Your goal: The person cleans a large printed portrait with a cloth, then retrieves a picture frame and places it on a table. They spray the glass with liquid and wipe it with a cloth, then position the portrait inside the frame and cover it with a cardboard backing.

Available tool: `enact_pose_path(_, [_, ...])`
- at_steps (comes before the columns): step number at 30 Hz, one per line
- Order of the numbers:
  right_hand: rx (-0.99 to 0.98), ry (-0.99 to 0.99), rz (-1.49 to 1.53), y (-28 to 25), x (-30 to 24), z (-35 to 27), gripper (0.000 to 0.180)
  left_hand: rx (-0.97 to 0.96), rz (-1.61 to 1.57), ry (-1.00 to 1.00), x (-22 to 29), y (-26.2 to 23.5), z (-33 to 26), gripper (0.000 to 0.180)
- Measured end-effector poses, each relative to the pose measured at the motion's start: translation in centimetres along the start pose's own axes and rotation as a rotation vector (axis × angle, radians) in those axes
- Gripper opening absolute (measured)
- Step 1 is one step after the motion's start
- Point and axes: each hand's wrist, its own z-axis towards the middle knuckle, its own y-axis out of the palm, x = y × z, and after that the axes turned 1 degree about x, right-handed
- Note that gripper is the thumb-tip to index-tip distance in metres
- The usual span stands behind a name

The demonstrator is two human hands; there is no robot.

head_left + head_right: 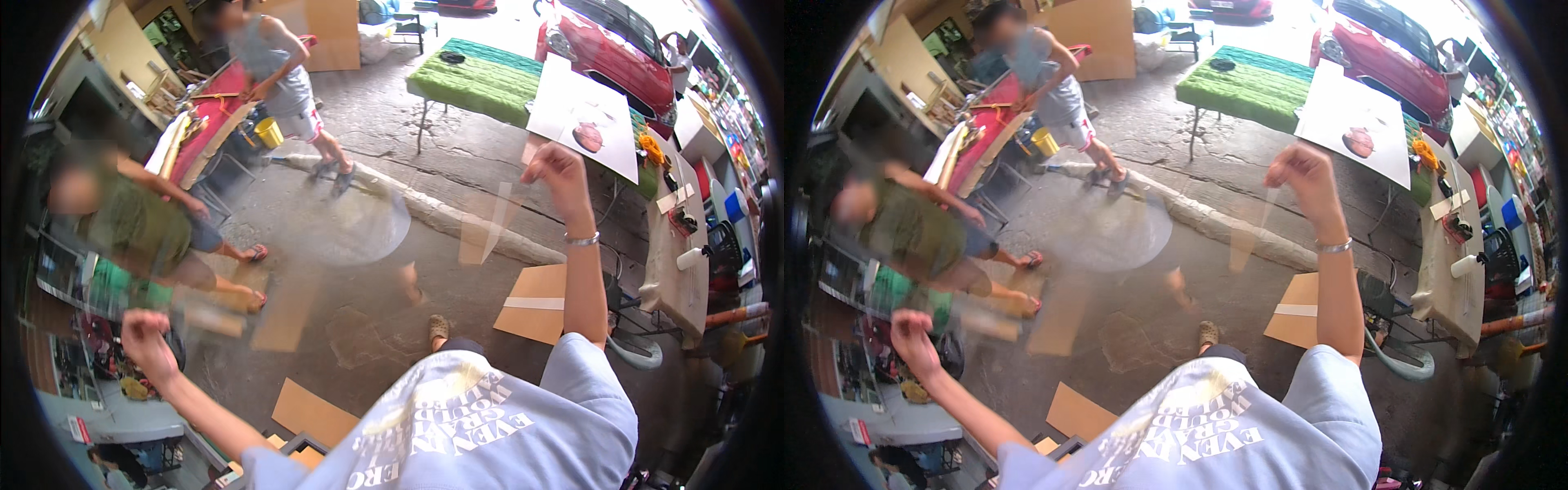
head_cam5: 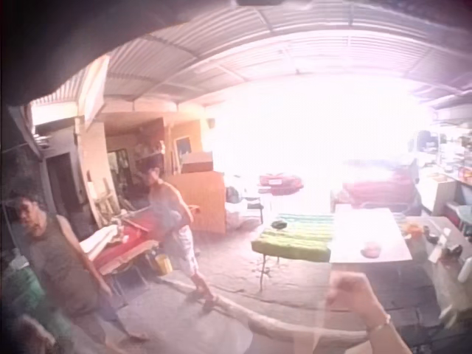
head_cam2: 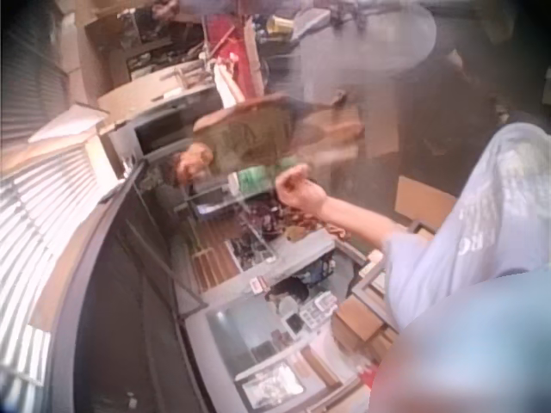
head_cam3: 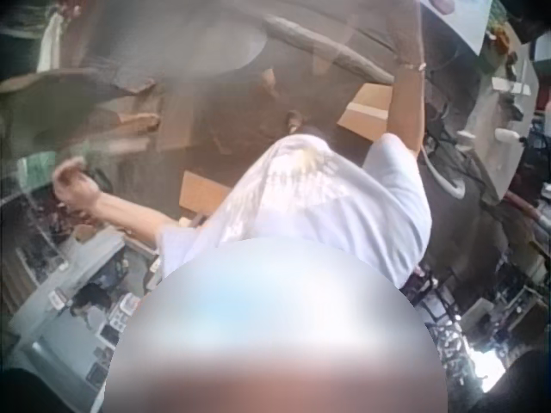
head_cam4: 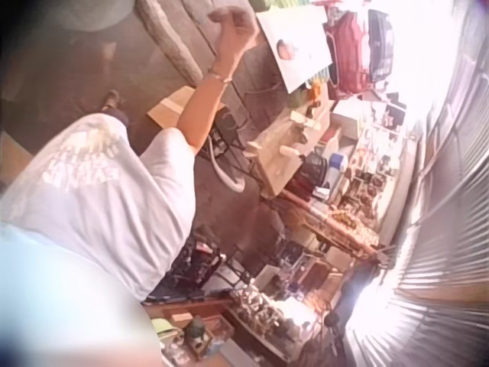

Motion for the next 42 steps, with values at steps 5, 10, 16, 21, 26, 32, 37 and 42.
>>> enact_pose_path(5, [0.171,-0.108,-0.138,-9.1,-0.9,10.8,0.008,-0.225,-0.183,0.048,-7.2,14.8,19.0,0.024])
enact_pose_path(10, [0.268,-0.176,-0.274,-16.5,0.0,22.2,0.016,-0.333,-0.300,0.046,-13.5,29.2,36.6,0.016])
enact_pose_path(16, [0.393,-0.177,-0.327,-23.2,4.7,35.5,0.021,-0.419,-0.406,0.006,-23.2,46.6,53.0,0.017])
enact_pose_path(21, [0.541,-0.100,-0.363,-26.9,10.1,44.8,0.020,-0.539,-0.478,0.014,-32.1,60.5,64.1,0.019])
enact_pose_path(26, [0.533,-0.074,-0.371,-30.6,14.6,51.7,0.020,-0.597,-0.446,-0.027,-37.1,73.5,72.4,0.022])
enact_pose_path(32, [0.603,-0.062,-0.427,-35.8,20.5,57.8,0.016,-0.674,-0.499,0.008,-42.2,86.1,77.6,0.024])
enact_pose_path(37, [0.608,-0.003,-0.501,-41.9,25.2,61.1,0.018,-0.716,-0.454,0.017,-45.1,94.7,79.4,0.024])
enact_pose_path(42, [0.626,0.065,-0.437,-49.5,29.7,65.8,0.019,-0.841,-0.540,-0.026,-49.0,103.7,82.3,0.022])
